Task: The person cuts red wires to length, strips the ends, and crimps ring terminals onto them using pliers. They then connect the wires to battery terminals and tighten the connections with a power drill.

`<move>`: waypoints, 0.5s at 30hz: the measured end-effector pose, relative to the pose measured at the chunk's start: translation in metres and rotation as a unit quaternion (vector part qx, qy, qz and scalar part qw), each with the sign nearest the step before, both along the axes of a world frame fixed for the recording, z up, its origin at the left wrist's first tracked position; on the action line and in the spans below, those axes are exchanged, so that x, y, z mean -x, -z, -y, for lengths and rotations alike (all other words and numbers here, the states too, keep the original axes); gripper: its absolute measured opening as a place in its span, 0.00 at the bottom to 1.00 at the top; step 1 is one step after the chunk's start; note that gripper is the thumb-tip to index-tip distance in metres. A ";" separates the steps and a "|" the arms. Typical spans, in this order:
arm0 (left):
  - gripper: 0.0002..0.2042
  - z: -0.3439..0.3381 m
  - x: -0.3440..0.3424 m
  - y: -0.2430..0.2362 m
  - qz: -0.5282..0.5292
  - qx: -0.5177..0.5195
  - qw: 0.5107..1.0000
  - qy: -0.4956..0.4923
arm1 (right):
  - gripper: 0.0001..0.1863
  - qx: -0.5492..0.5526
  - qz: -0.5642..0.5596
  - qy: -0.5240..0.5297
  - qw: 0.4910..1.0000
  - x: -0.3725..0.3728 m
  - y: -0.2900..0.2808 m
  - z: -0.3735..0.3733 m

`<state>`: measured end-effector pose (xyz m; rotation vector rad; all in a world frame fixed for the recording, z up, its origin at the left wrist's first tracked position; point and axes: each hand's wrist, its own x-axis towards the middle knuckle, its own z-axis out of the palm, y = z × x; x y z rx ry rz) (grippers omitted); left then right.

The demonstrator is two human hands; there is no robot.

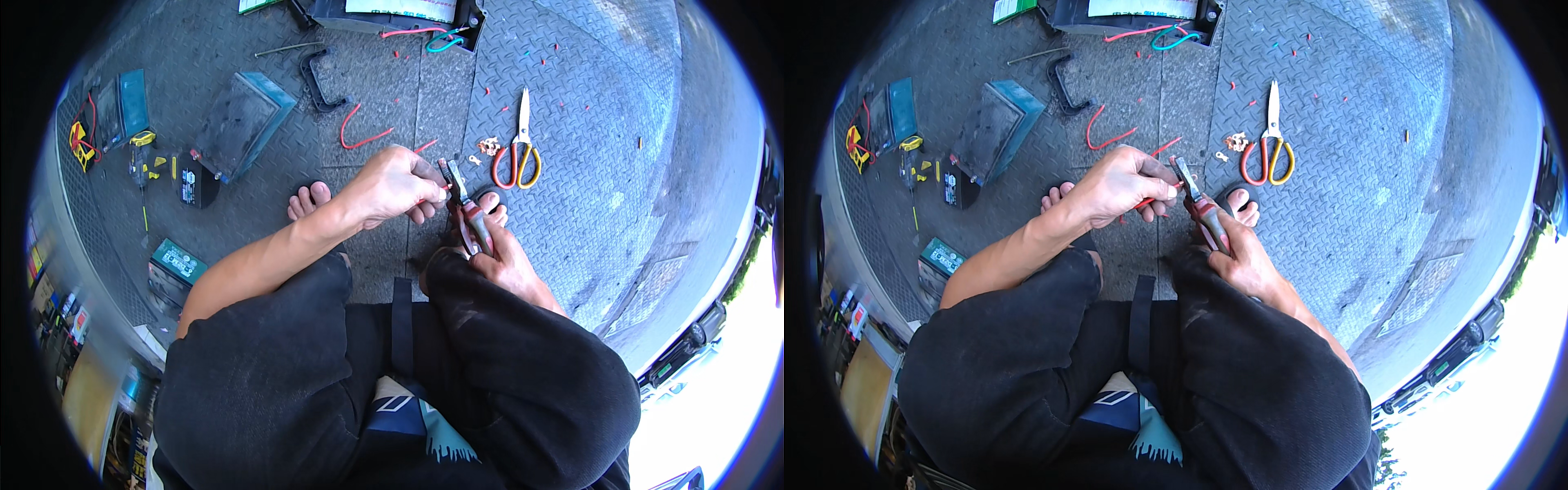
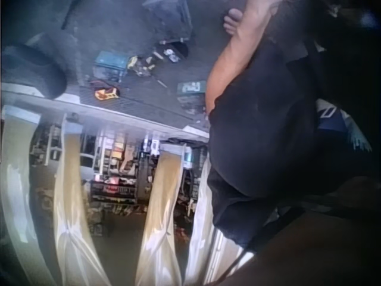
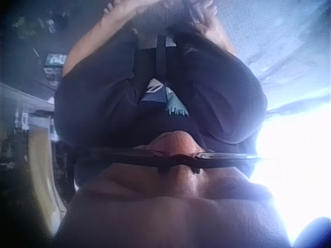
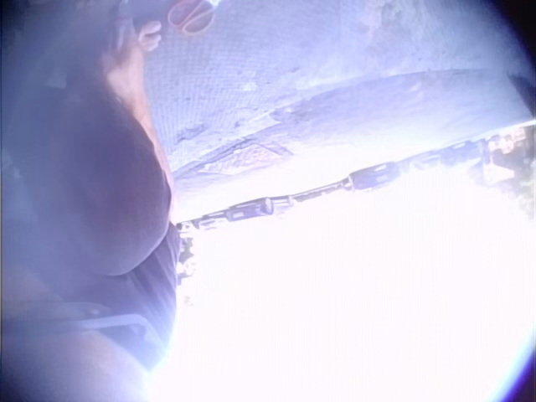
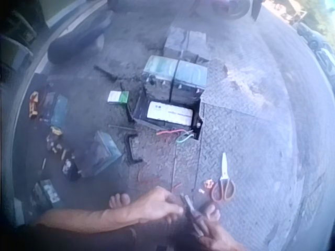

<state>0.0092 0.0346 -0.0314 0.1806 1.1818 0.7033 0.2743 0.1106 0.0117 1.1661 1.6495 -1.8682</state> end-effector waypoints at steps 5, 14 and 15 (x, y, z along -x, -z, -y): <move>0.08 0.002 -0.001 0.004 0.018 0.001 1.000 0.001 | 0.30 -0.029 0.004 -0.032 0.999 0.000 0.002 -0.001; 0.08 0.000 -0.004 0.005 0.010 0.006 1.000 0.010 | 0.33 -0.046 0.018 -0.043 0.998 0.004 -0.002 -0.002; 0.08 0.000 -0.004 0.006 0.014 0.010 1.000 0.007 | 0.34 -0.041 0.032 -0.054 0.997 0.005 -0.002 -0.004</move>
